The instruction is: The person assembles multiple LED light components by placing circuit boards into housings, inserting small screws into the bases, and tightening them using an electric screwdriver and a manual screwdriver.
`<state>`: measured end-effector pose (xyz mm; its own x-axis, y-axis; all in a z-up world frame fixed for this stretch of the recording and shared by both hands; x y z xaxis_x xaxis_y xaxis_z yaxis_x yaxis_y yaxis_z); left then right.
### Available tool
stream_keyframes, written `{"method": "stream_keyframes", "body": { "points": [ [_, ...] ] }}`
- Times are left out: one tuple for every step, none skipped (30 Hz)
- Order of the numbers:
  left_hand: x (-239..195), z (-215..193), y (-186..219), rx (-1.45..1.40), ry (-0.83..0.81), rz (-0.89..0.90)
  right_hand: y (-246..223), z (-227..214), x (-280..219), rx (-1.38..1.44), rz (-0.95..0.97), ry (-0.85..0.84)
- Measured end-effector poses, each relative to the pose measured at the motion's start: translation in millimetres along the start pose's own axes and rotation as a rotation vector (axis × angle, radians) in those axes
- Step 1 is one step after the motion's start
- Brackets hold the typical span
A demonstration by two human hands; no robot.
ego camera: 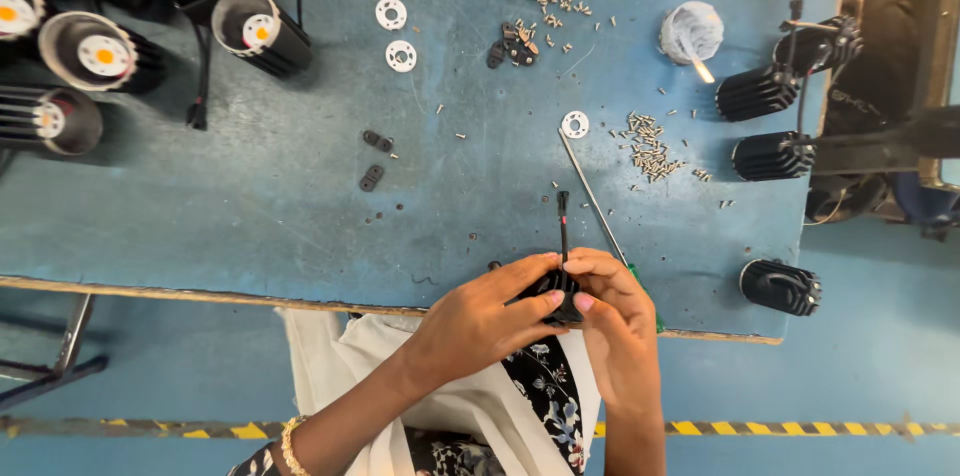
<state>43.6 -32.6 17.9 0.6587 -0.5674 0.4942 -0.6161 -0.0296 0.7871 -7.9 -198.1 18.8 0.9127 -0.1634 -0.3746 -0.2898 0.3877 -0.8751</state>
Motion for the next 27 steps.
{"method": "stream_keyframes", "body": {
  "points": [
    [0, -1, 0, -0.006, 0.003, 0.011, 3, -3, 2, 0.052, 0.017, -0.005],
    [0, -1, 0, -0.010, 0.004, 0.021, 6, -5, 4, 0.107, 0.035, -0.011],
    [1, -1, -1, -0.017, -0.003, 0.020, 8, -9, 5, 0.102, 0.044, -0.009],
    [0, -1, -2, -0.027, -0.013, 0.019, 10, -12, 4, 0.098, 0.053, -0.005],
    [0, -1, -2, -0.037, -0.022, 0.018, 13, -15, 4, 0.095, 0.062, 0.000],
    [0, -1, -2, -0.036, -0.026, 0.019, 14, -17, 3, 0.098, 0.055, -0.009],
    [0, -1, -2, -0.035, -0.030, 0.020, 14, -18, 3, 0.101, 0.048, -0.017],
    [0, -1, -2, -0.031, -0.031, 0.023, 14, -18, 3, 0.103, 0.040, -0.029],
    [1, -1, -2, -0.043, -0.032, 0.023, 16, -19, 2, 0.095, 0.053, -0.012],
    [1, -1, -3, -0.052, -0.031, 0.023, 17, -20, 2, 0.088, 0.067, 0.002],
    [1, -2, -3, -0.061, -0.030, 0.023, 17, -20, 1, 0.080, 0.080, 0.017],
    [1, -2, -3, -0.057, -0.025, 0.020, 17, -19, 0, 0.066, 0.071, 0.018],
    [2, -2, -2, -0.053, -0.019, 0.017, 17, -18, -1, 0.051, 0.062, 0.019],
    [2, -3, -2, -0.050, -0.013, 0.015, 16, -18, -1, 0.036, 0.051, 0.020],
    [2, -3, -2, -0.050, -0.013, 0.017, 16, -18, -1, 0.030, 0.052, 0.020],
    [3, -3, -2, -0.050, -0.012, 0.019, 16, -18, -1, 0.024, 0.053, 0.021],
    [3, -3, -2, -0.051, -0.012, 0.020, 15, -18, -1, 0.018, 0.053, 0.023],
    [3, -3, -2, -0.047, -0.011, 0.021, 15, -17, -1, 0.012, 0.047, 0.022],
    [4, -4, -2, -0.044, -0.009, 0.021, 15, -17, 0, 0.005, 0.040, 0.022],
    [4, -4, -2, -0.040, -0.007, 0.021, 15, -16, 0, -0.001, 0.033, 0.021],
    [5, -4, -1, -0.045, -0.005, 0.022, 14, -16, 0, -0.005, 0.025, 0.037],
    [5, -5, -1, -0.050, -0.002, 0.023, 14, -14, -1, -0.009, 0.017, 0.051],
    [6, -5, -1, -0.055, 0.000, 0.024, 14, -14, -2, -0.012, 0.009, 0.066],
    [6, -6, -1, -0.057, 0.001, 0.023, 14, -12, -2, 0.020, 0.016, 0.065],
    [6, -6, -1, -0.058, 0.002, 0.022, 14, -11, -2, 0.053, 0.023, 0.064],
    [6, -6, -1, -0.061, 0.002, 0.022, 14, -10, -3, 0.085, 0.030, 0.065],
    [6, -7, -1, -0.066, 0.001, 0.016, 14, -9, -3, 0.099, 0.031, 0.068]
  ]
}}
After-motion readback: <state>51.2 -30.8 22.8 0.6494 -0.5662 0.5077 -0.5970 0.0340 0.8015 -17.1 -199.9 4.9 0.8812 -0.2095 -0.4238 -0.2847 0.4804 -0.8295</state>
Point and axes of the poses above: each hand's wrist, its own x-axis towards the middle knuckle, its own z-axis out of the palm, y = z × x, the point moved 5 cm from there along x, towards the middle knuckle, and after that the axes turned 7 degrees about z, right-handed, at the moved point
